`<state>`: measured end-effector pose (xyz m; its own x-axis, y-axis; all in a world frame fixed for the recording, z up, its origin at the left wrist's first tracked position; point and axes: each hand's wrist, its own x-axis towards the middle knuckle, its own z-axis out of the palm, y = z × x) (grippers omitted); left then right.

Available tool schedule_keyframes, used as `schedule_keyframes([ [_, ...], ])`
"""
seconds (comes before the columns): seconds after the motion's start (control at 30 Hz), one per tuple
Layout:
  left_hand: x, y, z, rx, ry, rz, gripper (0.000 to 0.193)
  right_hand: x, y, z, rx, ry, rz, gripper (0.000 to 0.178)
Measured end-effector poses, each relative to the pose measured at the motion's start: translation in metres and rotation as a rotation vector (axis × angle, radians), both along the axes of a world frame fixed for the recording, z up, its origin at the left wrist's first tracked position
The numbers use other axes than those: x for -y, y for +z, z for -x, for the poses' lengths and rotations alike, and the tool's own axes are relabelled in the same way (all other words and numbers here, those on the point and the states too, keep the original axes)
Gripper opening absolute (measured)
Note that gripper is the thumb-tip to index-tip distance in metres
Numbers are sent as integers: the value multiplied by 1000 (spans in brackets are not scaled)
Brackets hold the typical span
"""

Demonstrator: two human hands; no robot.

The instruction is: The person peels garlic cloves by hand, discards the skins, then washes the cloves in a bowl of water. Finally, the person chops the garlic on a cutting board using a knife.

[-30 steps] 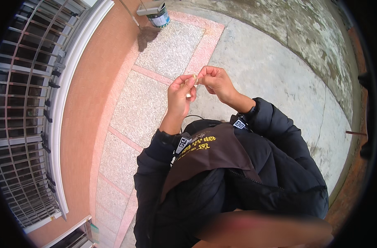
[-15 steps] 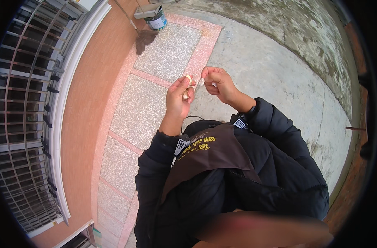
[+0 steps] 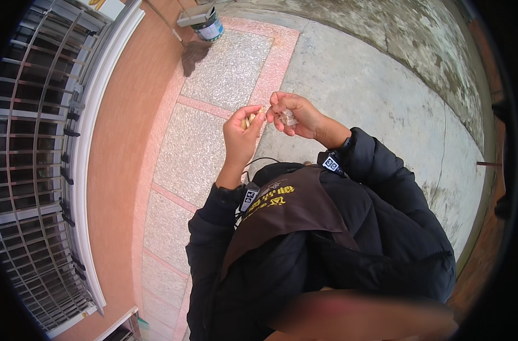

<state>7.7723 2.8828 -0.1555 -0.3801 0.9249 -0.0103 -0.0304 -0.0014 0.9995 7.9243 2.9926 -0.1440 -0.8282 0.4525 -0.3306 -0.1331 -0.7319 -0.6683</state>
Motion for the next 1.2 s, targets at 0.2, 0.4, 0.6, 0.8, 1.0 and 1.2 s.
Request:
schedule_keyframes([
  [0.2, 1, -3, 1, -105, 1, -16, 16, -4, -8, -1, 68, 28, -57, 4],
  [0.4, 7, -8, 2, -229, 22, 10, 13, 2, -22, -3, 204, -52, -538, 9],
  [0.6, 1, -10, -5, -491, 3, -24, 10, 4, -34, -2, 221, -112, -848, 9],
  [0.8, -4, -17, -10, -469, 32, 14, 12, 5, -38, -3, 250, -140, -817, 11],
  [1.0, -7, -16, -16, -478, 54, -73, 12, 4, -49, 0, 132, -268, -758, 11],
  [1.2, -10, -6, -20, -133, 39, -78, 11, 2, -39, 0, 70, -285, -650, 10],
])
